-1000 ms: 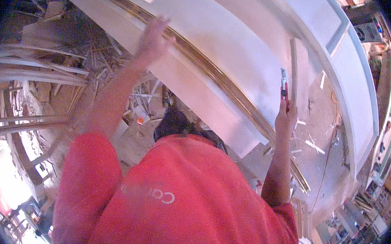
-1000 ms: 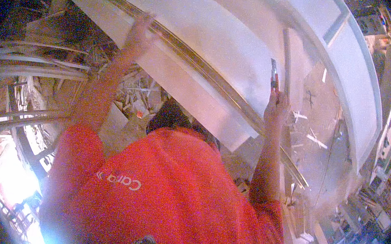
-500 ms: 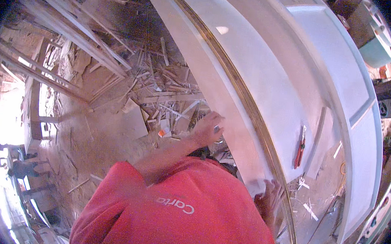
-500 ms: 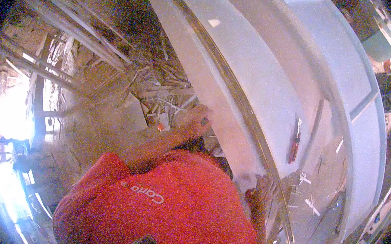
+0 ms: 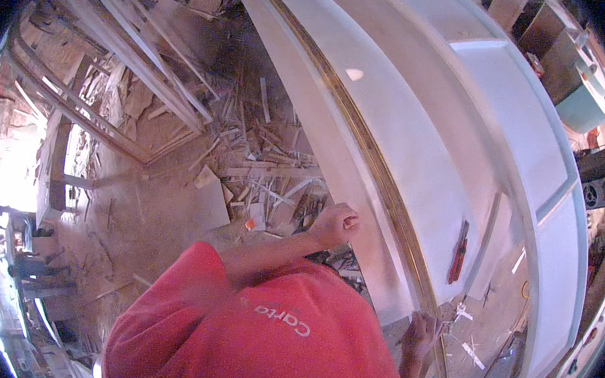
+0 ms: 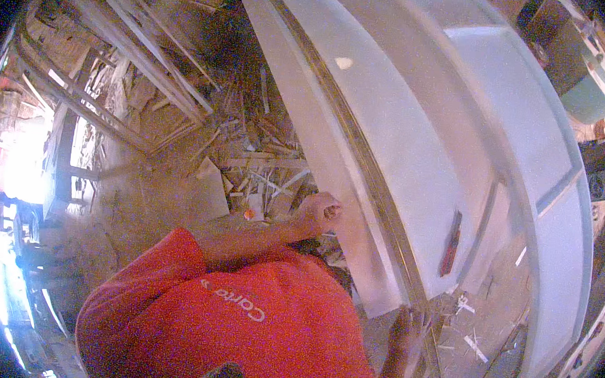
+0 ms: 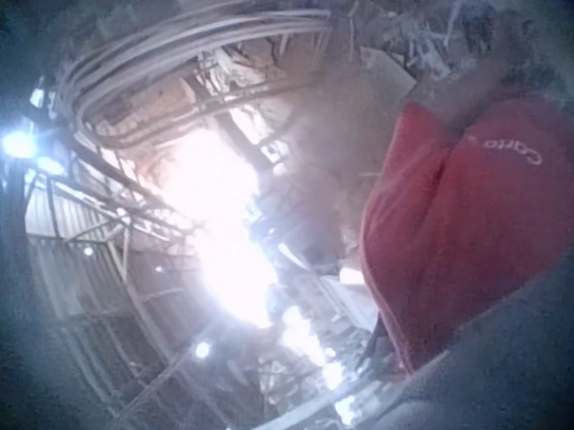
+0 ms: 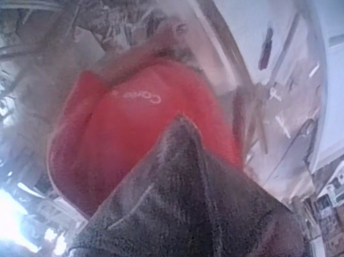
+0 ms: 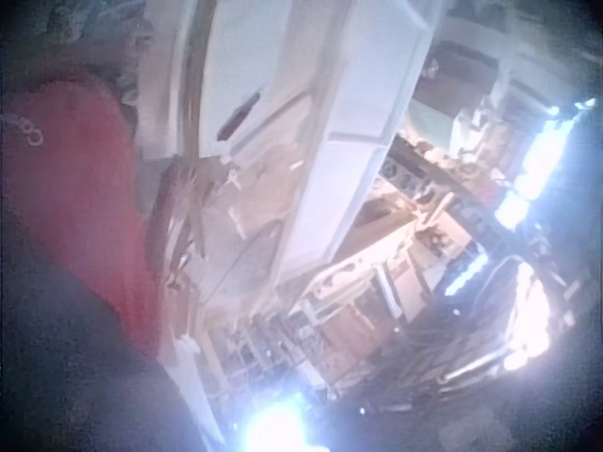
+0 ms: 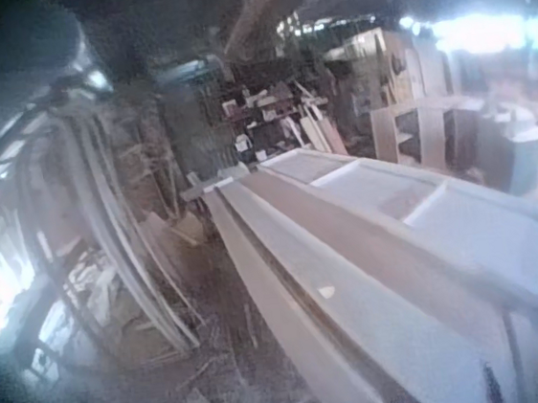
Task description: The person applies a gold-colored edge banding strip to the curved edge of a white cabinet door using a utility knife to trim the excess. They then apply a white edge banding strip to another edge and trim it with the knife.
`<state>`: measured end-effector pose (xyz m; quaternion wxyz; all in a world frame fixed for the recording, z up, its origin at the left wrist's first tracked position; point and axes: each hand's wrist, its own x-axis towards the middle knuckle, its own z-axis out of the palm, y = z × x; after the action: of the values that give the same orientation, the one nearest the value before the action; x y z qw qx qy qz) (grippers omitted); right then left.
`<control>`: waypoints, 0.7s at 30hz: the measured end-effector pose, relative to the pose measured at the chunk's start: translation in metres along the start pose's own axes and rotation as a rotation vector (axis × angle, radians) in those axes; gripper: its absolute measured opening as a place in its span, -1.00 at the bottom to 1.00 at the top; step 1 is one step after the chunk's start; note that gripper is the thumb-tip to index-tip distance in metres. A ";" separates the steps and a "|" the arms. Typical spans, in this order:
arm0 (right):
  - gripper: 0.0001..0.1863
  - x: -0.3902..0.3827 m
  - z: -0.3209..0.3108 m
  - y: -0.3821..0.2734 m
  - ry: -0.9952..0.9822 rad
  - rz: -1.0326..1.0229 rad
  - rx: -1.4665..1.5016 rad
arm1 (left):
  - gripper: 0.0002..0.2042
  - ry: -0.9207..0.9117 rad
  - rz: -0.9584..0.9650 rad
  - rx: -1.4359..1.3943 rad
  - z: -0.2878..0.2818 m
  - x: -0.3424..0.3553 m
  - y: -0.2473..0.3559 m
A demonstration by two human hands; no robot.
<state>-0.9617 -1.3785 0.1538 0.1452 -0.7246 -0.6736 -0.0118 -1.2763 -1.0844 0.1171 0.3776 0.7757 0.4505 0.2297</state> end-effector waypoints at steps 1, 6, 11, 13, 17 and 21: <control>-0.84 -0.001 -0.012 -0.004 -0.041 0.035 0.055 | -0.67 -0.015 -0.110 -0.007 -0.001 0.002 0.003; -0.86 -0.038 -0.064 -0.030 -0.133 0.206 0.211 | -0.51 -0.046 -0.795 -0.677 -0.011 0.023 0.007; -0.83 -0.086 -0.067 -0.016 0.045 0.134 0.268 | -0.48 0.293 -0.785 -1.084 -0.018 0.052 -0.006; -0.78 -0.107 -0.060 -0.003 0.066 0.178 0.298 | -0.55 0.144 -0.731 -1.377 -0.024 0.066 -0.012; -0.68 -0.160 -0.048 0.020 0.033 0.457 0.466 | -0.64 0.132 -0.673 -1.609 -0.042 0.086 -0.006; -0.58 -0.203 -0.030 0.055 0.120 0.724 0.673 | -0.67 0.097 -0.442 -1.854 -0.074 0.108 0.017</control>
<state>-0.9215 -1.5853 0.1288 0.4042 -0.8229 -0.3359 0.2159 -1.2663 -0.9675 0.1780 0.8579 0.0544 0.2408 0.4507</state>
